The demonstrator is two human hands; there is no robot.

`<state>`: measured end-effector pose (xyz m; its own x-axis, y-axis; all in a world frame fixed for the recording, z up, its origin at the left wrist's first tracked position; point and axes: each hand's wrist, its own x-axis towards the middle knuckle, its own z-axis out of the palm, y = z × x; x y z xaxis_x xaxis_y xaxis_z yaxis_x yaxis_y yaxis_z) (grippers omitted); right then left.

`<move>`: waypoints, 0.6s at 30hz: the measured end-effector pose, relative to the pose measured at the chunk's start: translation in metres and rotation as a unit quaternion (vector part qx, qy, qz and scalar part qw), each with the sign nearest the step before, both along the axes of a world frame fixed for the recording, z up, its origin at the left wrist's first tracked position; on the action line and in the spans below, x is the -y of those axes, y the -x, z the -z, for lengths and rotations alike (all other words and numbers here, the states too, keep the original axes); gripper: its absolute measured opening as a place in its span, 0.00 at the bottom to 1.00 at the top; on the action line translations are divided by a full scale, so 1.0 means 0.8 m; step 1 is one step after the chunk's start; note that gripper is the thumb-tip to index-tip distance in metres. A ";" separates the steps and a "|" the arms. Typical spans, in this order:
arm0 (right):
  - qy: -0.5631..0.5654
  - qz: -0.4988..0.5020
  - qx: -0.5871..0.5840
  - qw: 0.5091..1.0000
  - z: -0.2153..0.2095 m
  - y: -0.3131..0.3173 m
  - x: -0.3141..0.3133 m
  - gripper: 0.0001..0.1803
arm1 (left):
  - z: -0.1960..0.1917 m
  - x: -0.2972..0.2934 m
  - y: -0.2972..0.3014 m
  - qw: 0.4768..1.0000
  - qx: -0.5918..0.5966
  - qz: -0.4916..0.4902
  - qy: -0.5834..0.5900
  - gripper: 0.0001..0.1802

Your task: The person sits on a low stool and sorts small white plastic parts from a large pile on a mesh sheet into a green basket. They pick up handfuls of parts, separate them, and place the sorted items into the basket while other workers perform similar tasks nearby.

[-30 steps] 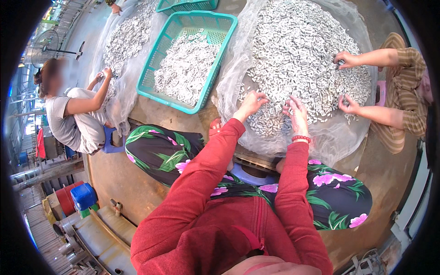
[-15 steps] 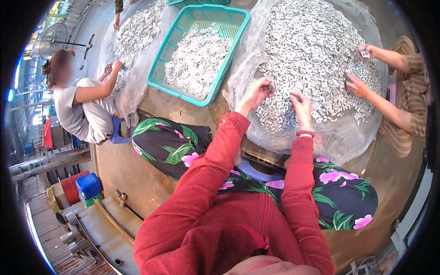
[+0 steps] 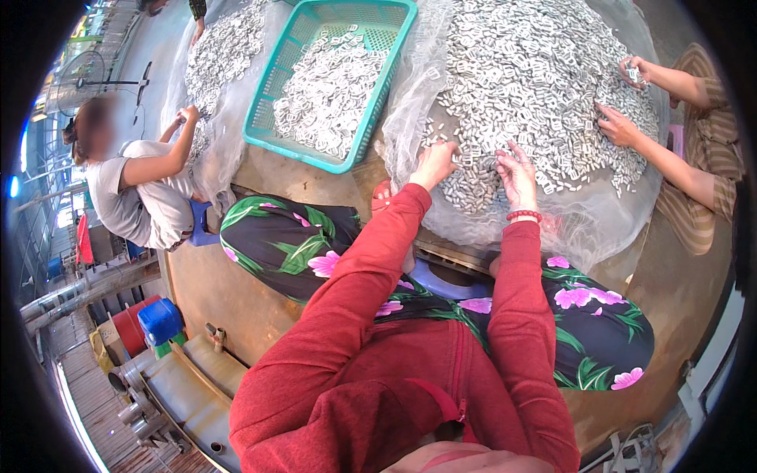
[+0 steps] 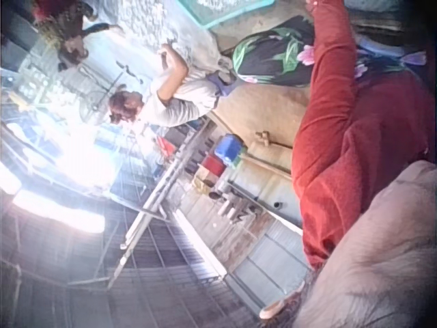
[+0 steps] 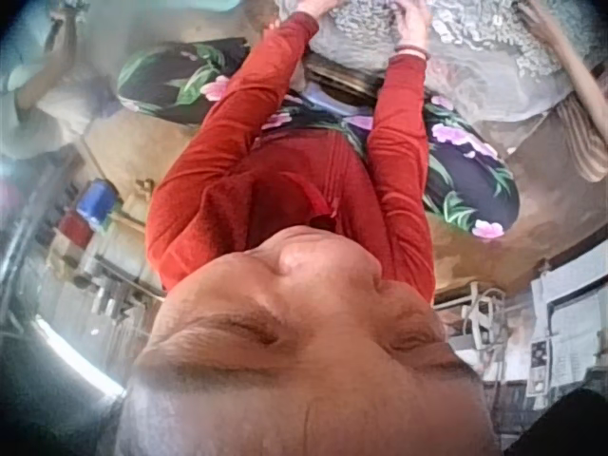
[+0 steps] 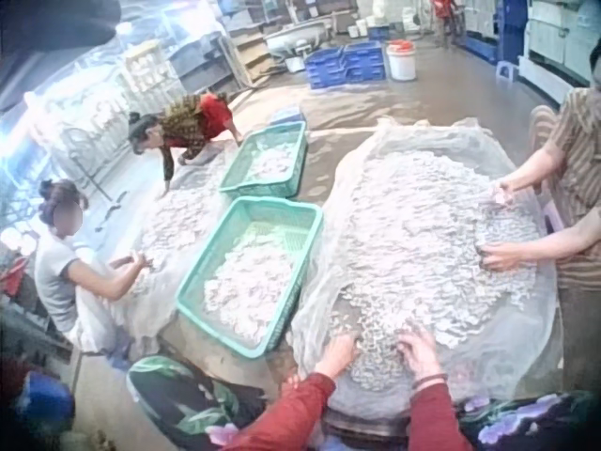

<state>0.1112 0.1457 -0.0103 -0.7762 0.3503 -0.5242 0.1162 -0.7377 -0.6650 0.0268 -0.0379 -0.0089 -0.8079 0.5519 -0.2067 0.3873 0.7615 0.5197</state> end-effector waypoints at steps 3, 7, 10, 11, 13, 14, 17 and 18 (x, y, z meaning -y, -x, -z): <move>0.043 -0.012 -0.014 0.999 -0.016 -0.002 -0.003 0.24 | 0.004 -0.002 -0.006 0.997 0.009 -0.071 0.022 0.16; -0.055 0.004 0.007 0.998 0.005 -0.008 -0.006 0.15 | -0.018 -0.009 0.017 0.990 0.078 -0.095 -0.067 0.16; 0.006 -0.038 -0.004 0.999 -0.020 -0.001 0.005 0.16 | -0.069 -0.022 0.026 0.981 0.087 -0.087 -0.148 0.16; 0.001 -0.060 -0.012 0.998 -0.043 0.003 0.013 0.19 | -0.080 -0.025 0.026 0.978 0.097 -0.081 -0.163 0.16; 0.003 -0.090 -0.054 0.994 -0.065 0.013 0.025 0.20 | -0.116 -0.034 0.023 0.976 0.128 -0.075 -0.161 0.15; 0.003 -0.103 -0.075 0.992 -0.072 0.018 0.028 0.20 | -0.114 -0.034 0.023 0.977 0.123 -0.059 -0.167 0.15; -0.069 -0.149 -0.070 0.984 -0.081 0.019 0.024 0.20 | -0.110 -0.030 0.021 0.977 0.110 -0.011 -0.182 0.15; -0.082 -0.168 -0.064 0.980 -0.082 0.018 0.022 0.20 | -0.109 -0.028 0.021 0.979 0.095 0.007 -0.180 0.16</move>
